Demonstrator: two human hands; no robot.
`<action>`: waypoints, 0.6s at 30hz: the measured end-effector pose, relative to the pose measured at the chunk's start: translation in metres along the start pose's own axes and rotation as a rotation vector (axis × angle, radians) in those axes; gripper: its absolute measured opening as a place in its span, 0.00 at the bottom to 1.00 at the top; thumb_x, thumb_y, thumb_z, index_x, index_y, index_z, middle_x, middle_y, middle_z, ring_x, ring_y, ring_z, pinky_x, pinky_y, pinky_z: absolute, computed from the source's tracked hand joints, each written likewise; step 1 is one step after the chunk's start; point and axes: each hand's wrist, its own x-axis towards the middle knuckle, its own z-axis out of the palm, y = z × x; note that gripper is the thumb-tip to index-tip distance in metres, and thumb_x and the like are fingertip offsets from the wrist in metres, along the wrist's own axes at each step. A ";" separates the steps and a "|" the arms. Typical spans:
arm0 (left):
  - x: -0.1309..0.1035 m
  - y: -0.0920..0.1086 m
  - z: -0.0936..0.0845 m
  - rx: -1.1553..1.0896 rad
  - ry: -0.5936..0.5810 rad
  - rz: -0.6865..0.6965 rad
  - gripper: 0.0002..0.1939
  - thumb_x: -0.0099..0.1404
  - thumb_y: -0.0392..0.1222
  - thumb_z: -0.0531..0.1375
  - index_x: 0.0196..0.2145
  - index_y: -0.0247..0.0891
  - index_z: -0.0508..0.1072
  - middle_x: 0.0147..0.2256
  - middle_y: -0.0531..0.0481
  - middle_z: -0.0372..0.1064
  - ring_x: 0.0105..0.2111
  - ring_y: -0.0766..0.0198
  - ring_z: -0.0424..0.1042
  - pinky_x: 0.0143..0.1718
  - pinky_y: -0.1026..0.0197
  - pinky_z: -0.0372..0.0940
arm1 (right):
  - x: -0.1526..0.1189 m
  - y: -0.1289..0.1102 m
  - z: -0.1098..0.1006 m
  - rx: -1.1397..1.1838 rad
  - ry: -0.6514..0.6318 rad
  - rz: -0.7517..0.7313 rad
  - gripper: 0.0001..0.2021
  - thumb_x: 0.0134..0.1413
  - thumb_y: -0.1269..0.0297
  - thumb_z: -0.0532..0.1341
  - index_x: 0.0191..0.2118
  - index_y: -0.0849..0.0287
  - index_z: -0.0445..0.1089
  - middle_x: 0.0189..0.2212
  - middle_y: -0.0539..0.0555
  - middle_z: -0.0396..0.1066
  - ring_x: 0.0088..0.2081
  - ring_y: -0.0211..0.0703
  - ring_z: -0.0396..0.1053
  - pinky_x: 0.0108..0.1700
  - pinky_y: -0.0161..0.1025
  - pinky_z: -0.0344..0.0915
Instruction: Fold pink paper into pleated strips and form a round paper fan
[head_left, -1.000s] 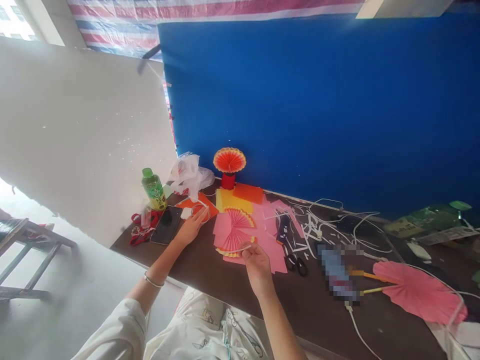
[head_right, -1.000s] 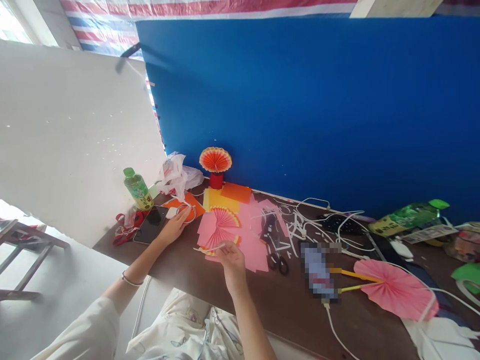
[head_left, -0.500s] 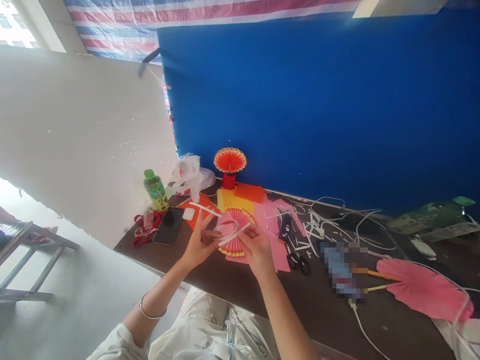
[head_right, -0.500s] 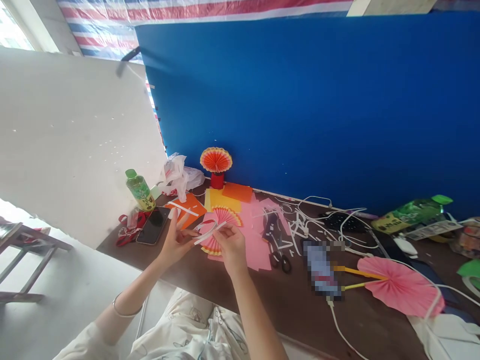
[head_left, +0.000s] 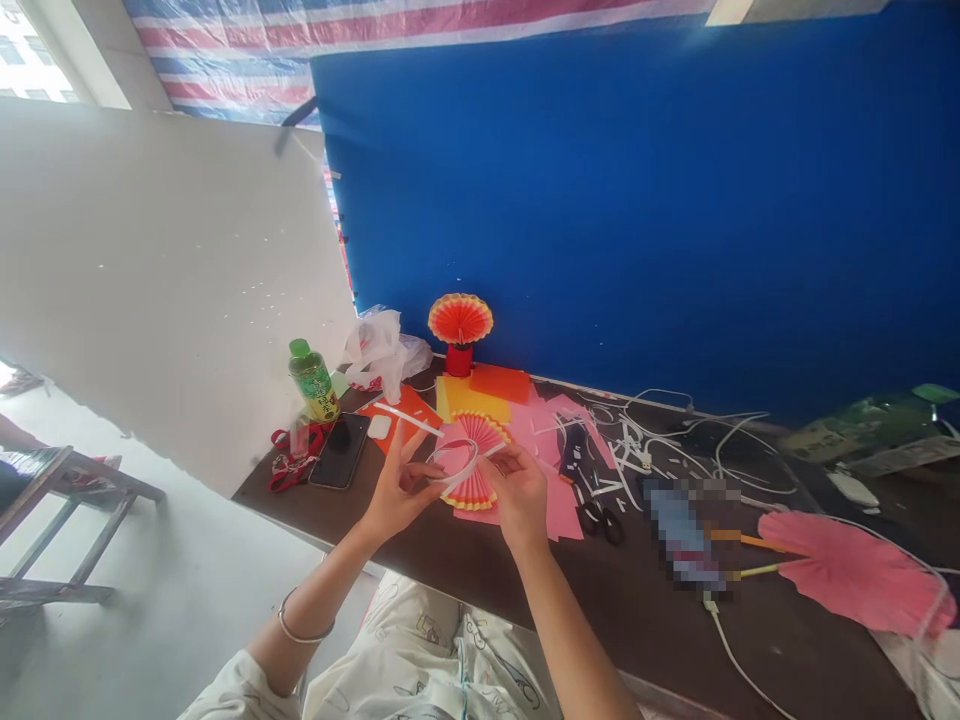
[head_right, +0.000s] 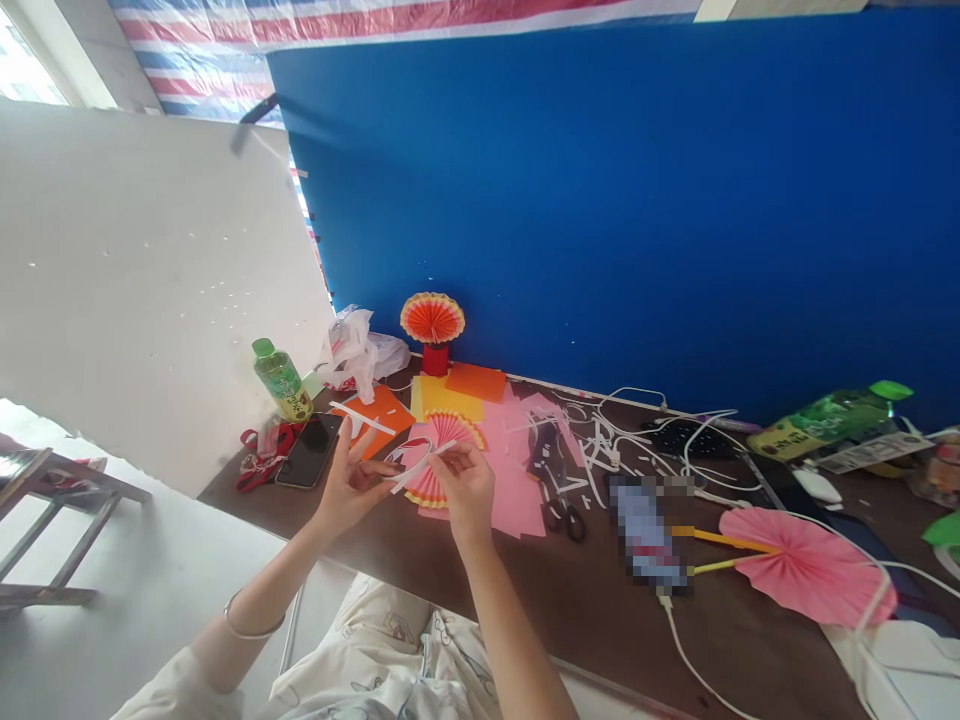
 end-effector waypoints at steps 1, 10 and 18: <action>0.000 0.000 0.001 -0.006 0.006 0.009 0.50 0.56 0.38 0.64 0.61 0.60 0.32 0.62 0.39 0.46 0.36 0.66 0.74 0.43 0.56 0.70 | 0.000 -0.001 0.000 0.002 0.009 -0.002 0.16 0.33 0.62 0.71 0.31 0.59 0.68 0.28 0.51 0.72 0.33 0.41 0.70 0.41 0.42 0.68; -0.006 -0.002 0.008 0.040 0.055 0.039 0.48 0.57 0.39 0.63 0.62 0.58 0.34 0.60 0.40 0.50 0.37 0.64 0.74 0.45 0.53 0.69 | -0.006 0.001 0.002 0.044 0.058 0.121 0.16 0.35 0.60 0.70 0.32 0.57 0.67 0.29 0.50 0.71 0.33 0.41 0.70 0.35 0.40 0.70; -0.011 -0.009 0.009 0.099 0.068 0.079 0.47 0.55 0.39 0.64 0.62 0.59 0.37 0.59 0.42 0.55 0.35 0.65 0.75 0.42 0.55 0.71 | -0.004 0.009 0.005 0.134 0.055 0.176 0.18 0.34 0.59 0.70 0.33 0.58 0.67 0.31 0.50 0.70 0.35 0.40 0.70 0.36 0.38 0.69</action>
